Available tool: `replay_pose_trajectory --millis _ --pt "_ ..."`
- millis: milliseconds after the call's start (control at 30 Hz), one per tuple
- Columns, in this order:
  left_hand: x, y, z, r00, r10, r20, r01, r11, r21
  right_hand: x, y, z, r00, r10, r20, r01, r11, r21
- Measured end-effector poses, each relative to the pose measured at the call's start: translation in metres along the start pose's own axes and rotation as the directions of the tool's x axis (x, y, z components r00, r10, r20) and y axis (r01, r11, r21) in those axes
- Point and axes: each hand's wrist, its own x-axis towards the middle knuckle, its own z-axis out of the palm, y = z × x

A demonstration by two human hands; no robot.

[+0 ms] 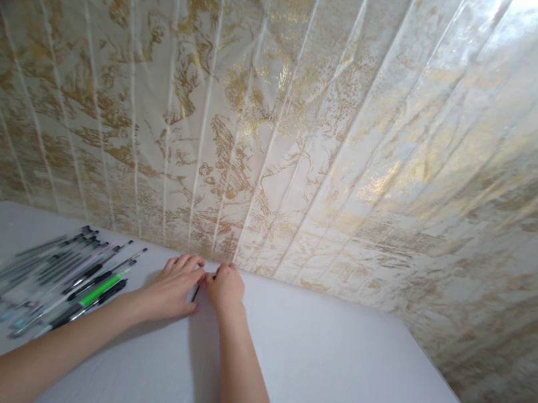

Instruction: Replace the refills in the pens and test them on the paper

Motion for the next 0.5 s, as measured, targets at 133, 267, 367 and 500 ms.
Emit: replay_pose_trajectory --millis 133,267,367,500 --pt "0.000 -0.006 -0.002 1.000 -0.018 -0.018 0.019 1.000 0.016 0.002 0.004 -0.009 0.996 -0.012 0.093 0.010 1.000 0.023" --pt "0.001 -0.009 0.001 0.999 -0.029 -0.024 0.029 0.999 0.016 0.003 0.005 -0.007 0.996 -0.010 0.093 0.006 0.999 0.050" --pt "0.003 -0.012 0.006 0.999 -0.031 -0.041 0.032 0.999 0.019 0.004 0.004 -0.001 0.998 -0.004 0.063 -0.001 0.997 0.083" --pt "0.006 -0.015 0.011 0.994 -0.060 -0.089 0.062 0.998 0.027 0.006 0.001 0.005 0.998 -0.035 0.047 0.028 0.988 0.153"
